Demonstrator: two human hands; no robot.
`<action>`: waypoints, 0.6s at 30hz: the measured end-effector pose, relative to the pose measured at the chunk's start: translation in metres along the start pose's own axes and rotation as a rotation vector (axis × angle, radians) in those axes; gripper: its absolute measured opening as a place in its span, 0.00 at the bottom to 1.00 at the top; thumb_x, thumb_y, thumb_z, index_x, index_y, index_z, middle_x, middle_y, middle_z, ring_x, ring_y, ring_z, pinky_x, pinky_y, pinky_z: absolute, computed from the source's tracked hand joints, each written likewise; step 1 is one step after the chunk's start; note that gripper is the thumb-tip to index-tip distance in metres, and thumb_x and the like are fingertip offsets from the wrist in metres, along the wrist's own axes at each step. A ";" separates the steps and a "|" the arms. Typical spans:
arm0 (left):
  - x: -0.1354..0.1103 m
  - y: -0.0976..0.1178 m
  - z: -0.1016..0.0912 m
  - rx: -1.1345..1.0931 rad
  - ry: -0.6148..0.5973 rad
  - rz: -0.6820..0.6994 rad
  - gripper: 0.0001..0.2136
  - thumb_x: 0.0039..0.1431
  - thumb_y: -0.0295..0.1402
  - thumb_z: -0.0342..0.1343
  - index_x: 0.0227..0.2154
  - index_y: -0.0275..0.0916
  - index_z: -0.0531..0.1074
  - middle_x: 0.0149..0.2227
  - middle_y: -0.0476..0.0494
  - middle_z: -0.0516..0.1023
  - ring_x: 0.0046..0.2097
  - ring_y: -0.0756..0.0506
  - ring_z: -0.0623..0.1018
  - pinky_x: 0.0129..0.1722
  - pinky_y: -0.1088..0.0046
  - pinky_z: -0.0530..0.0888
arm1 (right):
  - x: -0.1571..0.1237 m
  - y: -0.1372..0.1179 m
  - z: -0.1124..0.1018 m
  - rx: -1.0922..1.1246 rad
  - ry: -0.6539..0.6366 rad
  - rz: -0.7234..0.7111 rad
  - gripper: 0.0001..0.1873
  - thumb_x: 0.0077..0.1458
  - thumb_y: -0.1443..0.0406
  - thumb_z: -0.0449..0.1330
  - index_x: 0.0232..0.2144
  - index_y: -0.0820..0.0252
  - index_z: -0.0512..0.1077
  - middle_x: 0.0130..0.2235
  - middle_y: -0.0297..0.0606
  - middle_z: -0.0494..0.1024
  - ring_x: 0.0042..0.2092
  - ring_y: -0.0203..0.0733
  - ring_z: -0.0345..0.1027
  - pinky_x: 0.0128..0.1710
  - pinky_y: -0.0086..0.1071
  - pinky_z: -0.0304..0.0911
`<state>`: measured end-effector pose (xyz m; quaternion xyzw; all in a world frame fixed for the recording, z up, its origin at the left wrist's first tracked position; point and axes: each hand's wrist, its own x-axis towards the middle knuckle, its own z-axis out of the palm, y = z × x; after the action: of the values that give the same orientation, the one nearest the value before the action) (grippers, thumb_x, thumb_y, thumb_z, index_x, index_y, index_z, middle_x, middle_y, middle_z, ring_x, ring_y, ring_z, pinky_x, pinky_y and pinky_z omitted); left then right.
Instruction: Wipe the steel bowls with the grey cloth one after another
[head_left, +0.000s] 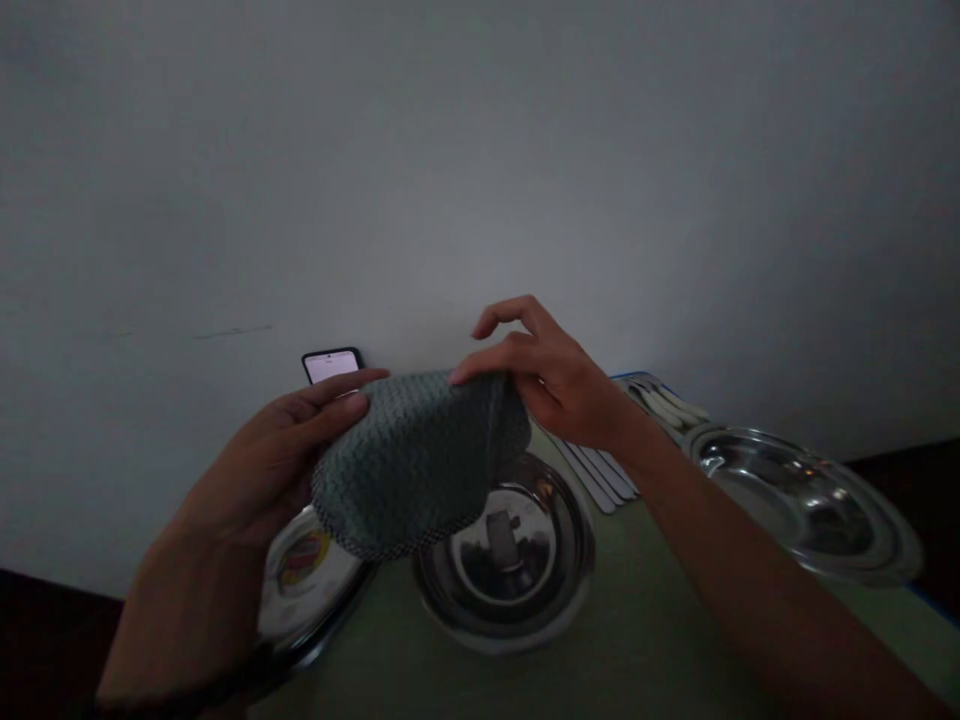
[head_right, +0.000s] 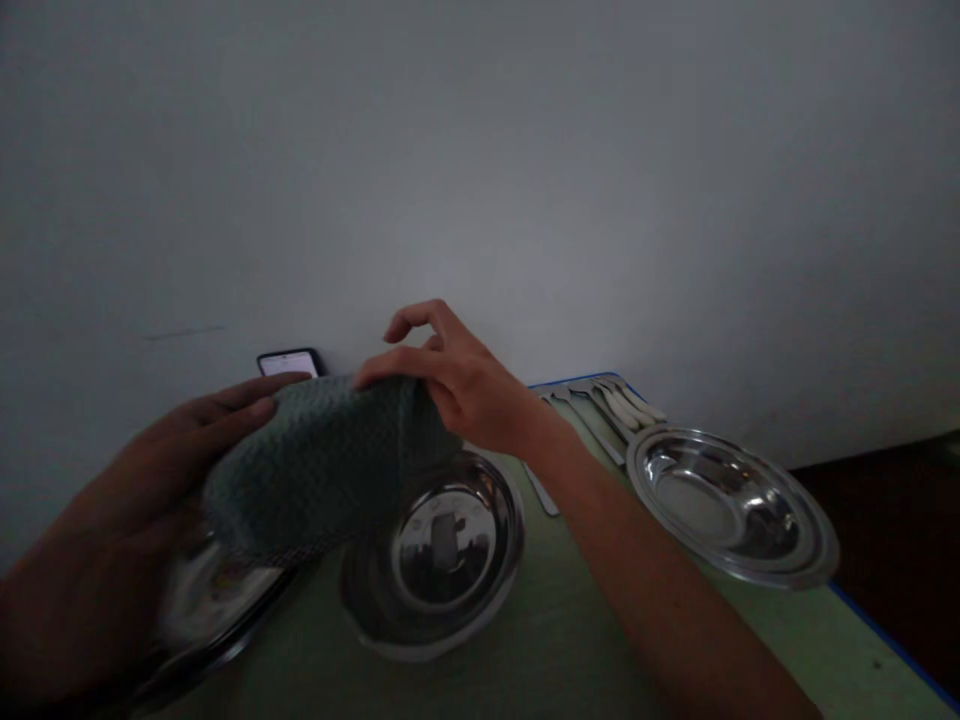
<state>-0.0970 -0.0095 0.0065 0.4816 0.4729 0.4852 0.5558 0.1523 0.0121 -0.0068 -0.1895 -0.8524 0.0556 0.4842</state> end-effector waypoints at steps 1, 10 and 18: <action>0.001 0.000 0.000 -0.002 -0.018 -0.003 0.20 0.42 0.30 0.68 0.42 0.38 0.76 0.32 0.45 0.81 0.27 0.50 0.79 0.27 0.80 0.75 | 0.000 0.001 0.001 -0.009 0.021 -0.015 0.21 0.56 0.79 0.45 0.38 0.56 0.73 0.48 0.38 0.63 0.37 0.30 0.65 0.44 0.36 0.66; 0.003 -0.001 0.004 0.017 -0.003 -0.020 0.22 0.40 0.32 0.68 0.42 0.37 0.76 0.33 0.44 0.81 0.28 0.48 0.80 0.26 0.78 0.75 | -0.003 0.002 -0.001 0.131 -0.012 0.142 0.14 0.49 0.78 0.52 0.33 0.59 0.72 0.56 0.40 0.59 0.50 0.40 0.65 0.31 0.26 0.69; -0.001 0.003 0.003 0.109 0.003 -0.022 0.20 0.47 0.30 0.65 0.46 0.38 0.74 0.38 0.44 0.82 0.35 0.48 0.80 0.33 0.76 0.76 | -0.002 0.006 0.002 0.223 -0.037 0.167 0.11 0.53 0.76 0.52 0.35 0.59 0.68 0.54 0.42 0.66 0.44 0.35 0.67 0.33 0.27 0.68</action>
<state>-0.0943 -0.0106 0.0093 0.5050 0.5049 0.4533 0.5335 0.1531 0.0166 -0.0113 -0.2036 -0.8310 0.1934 0.4802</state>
